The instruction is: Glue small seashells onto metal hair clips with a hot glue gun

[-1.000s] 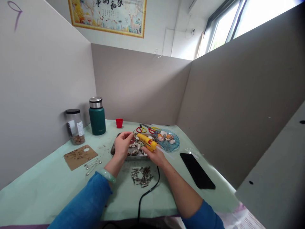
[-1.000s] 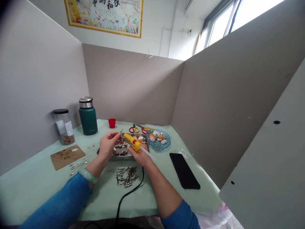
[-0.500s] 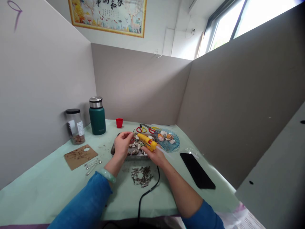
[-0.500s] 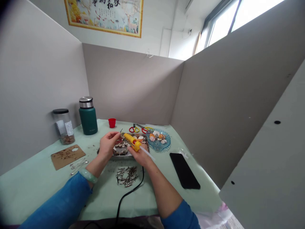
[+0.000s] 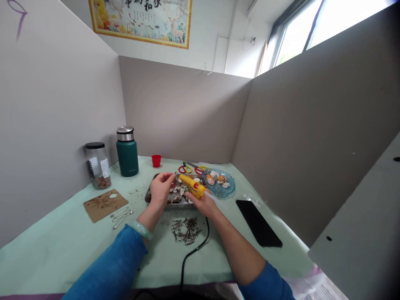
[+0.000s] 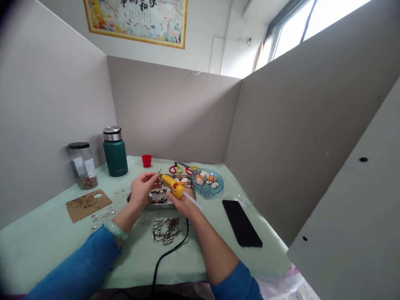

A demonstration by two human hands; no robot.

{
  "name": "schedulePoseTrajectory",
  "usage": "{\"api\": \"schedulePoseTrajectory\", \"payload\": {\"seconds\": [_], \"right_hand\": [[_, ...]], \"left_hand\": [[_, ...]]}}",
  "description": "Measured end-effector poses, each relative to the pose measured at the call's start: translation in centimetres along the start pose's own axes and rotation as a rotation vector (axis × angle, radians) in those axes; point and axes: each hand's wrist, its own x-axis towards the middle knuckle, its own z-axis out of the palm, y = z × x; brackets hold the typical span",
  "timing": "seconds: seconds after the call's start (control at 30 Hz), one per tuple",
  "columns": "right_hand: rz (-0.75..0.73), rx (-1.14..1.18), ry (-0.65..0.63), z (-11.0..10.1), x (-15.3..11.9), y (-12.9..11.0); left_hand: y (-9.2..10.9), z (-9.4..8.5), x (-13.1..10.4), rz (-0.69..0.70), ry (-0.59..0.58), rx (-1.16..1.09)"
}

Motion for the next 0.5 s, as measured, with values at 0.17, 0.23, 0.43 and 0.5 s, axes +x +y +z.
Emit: {"api": "schedulePoseTrajectory", "payload": {"seconds": [0.17,0.23,0.43,0.5], "right_hand": [[-0.039,-0.092,-0.019,0.01,0.09,0.29],[-0.045,-0.107,-0.016,0.03,0.11,0.42],[-0.046,-0.096,-0.009,0.06,0.09,0.45],[-0.05,-0.089,-0.014,0.07,0.1,0.33]], "left_hand": [[0.09,-0.09,-0.03,0.0,-0.001,-0.008],[0.17,-0.09,-0.02,-0.003,0.004,-0.011],[0.27,0.02,0.05,-0.007,0.018,-0.012],[0.18,0.02,0.05,-0.006,0.014,0.001]]}}
